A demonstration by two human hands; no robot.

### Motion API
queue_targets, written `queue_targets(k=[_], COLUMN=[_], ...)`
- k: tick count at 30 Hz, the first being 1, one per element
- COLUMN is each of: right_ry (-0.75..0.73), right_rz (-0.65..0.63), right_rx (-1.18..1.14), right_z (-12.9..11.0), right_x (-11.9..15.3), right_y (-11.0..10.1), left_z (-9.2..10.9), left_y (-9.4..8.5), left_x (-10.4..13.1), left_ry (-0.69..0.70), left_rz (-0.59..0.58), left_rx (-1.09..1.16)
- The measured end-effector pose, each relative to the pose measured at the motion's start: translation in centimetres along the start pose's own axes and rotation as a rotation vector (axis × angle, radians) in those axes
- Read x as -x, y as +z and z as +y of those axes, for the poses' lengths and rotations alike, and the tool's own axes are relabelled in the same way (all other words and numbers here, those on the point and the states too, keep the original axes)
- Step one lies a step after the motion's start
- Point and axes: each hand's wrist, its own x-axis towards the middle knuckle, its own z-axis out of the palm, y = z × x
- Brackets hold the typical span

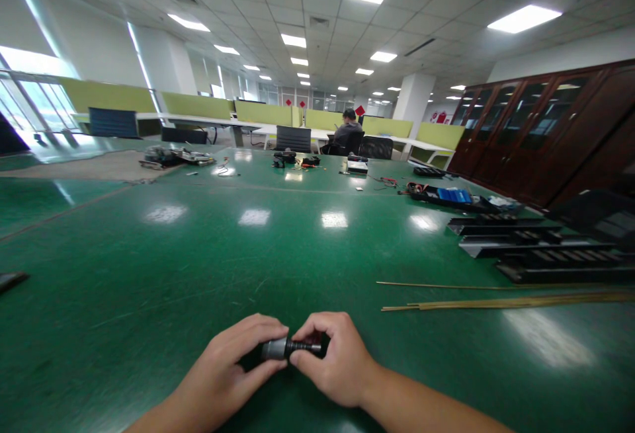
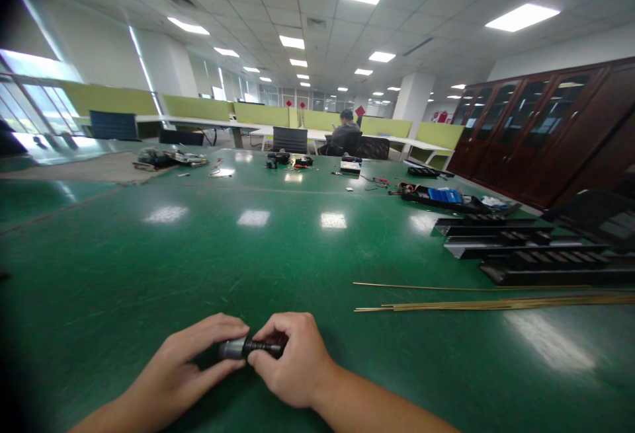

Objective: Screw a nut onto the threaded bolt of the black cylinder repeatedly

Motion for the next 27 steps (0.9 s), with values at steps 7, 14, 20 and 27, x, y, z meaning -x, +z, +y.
queue_targets(k=[7, 14, 20, 27], right_ry=[0.005, 0.04, 0.046, 0.068], right_rz=[-0.007, -0.009, -0.01, -0.001], right_rx=[-0.029, -0.064, -0.076, -0.128], right_z=[0.02, 0.29, 0.47, 0.29], right_x=[0.09, 0.14, 0.29, 0.25], right_y=[0.03, 0.21, 0.35, 0.25], left_z=[-0.14, -0.04, 0.02, 0.11], left_y=[-0.05, 0.05, 0.03, -0.13], left_x=[0.11, -0.03, -0.12, 0.08], left_ry=[0.023, 0.026, 0.015, -0.03], left_rz=[-0.011, 0.013, 0.029, 0.034], left_rx=[-0.009, -0.001, -0.002, -0.021])
